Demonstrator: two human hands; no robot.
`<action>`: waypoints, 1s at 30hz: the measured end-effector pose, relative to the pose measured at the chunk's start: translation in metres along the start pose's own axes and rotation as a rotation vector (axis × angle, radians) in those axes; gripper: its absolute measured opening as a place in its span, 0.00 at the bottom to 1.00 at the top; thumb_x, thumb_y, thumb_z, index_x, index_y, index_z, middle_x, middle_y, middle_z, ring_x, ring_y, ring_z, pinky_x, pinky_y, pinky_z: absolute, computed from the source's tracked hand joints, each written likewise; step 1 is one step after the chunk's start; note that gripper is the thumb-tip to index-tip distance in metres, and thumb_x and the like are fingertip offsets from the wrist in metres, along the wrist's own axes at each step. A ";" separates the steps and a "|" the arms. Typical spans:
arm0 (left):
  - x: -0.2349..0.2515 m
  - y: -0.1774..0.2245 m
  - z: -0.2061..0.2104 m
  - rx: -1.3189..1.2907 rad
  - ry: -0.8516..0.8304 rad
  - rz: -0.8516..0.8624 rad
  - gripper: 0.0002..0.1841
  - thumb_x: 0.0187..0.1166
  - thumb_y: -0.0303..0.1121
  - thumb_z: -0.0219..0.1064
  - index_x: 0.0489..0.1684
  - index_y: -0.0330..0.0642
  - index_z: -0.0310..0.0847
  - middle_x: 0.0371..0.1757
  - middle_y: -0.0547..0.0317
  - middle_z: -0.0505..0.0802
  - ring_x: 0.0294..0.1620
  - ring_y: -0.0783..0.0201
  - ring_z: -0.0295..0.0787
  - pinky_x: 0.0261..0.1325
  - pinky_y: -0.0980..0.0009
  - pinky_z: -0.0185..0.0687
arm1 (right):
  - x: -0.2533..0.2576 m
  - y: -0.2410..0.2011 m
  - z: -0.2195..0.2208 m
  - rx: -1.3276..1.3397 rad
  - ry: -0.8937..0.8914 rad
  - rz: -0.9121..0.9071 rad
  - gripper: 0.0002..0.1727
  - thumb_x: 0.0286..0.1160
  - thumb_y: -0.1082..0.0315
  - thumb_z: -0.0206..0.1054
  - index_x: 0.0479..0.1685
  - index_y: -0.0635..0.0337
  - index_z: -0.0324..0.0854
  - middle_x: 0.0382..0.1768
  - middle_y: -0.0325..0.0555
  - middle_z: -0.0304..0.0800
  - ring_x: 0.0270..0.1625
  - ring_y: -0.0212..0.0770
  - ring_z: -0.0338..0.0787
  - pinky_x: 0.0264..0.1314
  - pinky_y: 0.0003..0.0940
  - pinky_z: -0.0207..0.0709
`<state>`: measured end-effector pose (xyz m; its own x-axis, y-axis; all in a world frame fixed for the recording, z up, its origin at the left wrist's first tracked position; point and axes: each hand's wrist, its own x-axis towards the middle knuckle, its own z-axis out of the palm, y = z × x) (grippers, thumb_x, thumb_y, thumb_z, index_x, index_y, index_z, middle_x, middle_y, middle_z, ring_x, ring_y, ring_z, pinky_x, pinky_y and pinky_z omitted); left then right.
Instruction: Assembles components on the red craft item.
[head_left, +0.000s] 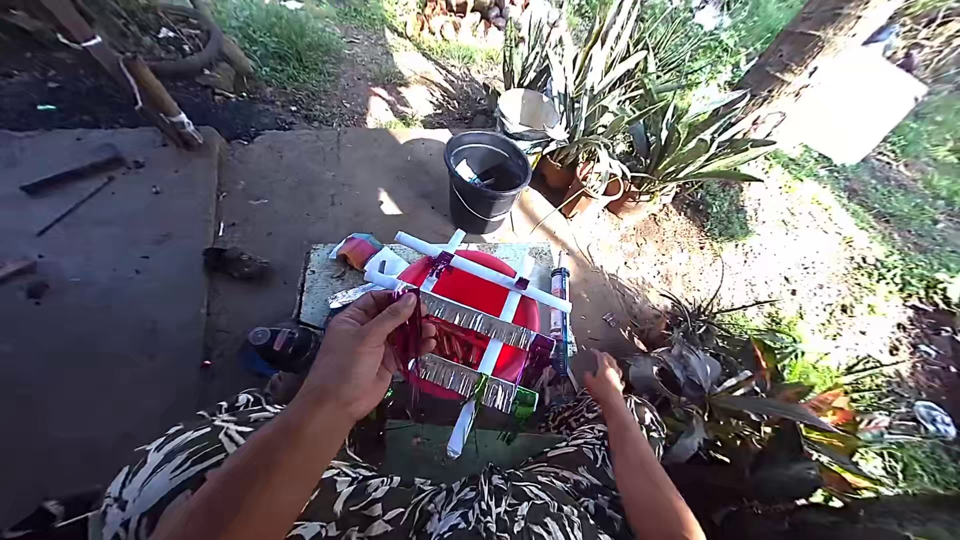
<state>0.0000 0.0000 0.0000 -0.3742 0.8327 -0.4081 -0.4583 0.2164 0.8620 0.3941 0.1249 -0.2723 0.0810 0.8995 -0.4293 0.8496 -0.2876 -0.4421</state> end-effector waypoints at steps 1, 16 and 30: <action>0.002 -0.004 0.004 0.036 0.000 -0.022 0.06 0.90 0.30 0.55 0.48 0.42 0.77 0.38 0.57 0.92 0.28 0.66 0.92 0.33 0.71 0.92 | -0.001 0.008 0.011 0.008 -0.071 0.054 0.31 0.82 0.67 0.62 0.87 0.57 0.68 0.87 0.66 0.62 0.88 0.68 0.62 0.86 0.68 0.56; 0.038 -0.032 0.041 0.206 -0.012 -0.151 0.04 0.89 0.26 0.55 0.42 0.43 0.72 0.31 0.59 0.88 0.28 0.64 0.91 0.40 0.64 0.94 | 0.024 0.011 0.067 -0.283 -0.365 0.000 0.62 0.67 0.32 0.72 0.96 0.59 0.45 0.88 0.66 0.60 0.89 0.67 0.61 0.84 0.69 0.57; 0.052 -0.039 0.042 0.251 -0.073 -0.135 0.07 0.85 0.24 0.61 0.55 0.35 0.77 0.40 0.53 0.93 0.28 0.67 0.91 0.32 0.75 0.87 | 0.005 -0.002 0.039 0.510 0.132 -0.142 0.30 0.79 0.65 0.62 0.77 0.75 0.71 0.78 0.70 0.73 0.81 0.60 0.73 0.85 0.53 0.64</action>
<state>0.0325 0.0562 -0.0425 -0.2601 0.8207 -0.5088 -0.2826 0.4392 0.8528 0.3723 0.1175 -0.3044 0.0767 0.9654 -0.2494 0.4988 -0.2538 -0.8288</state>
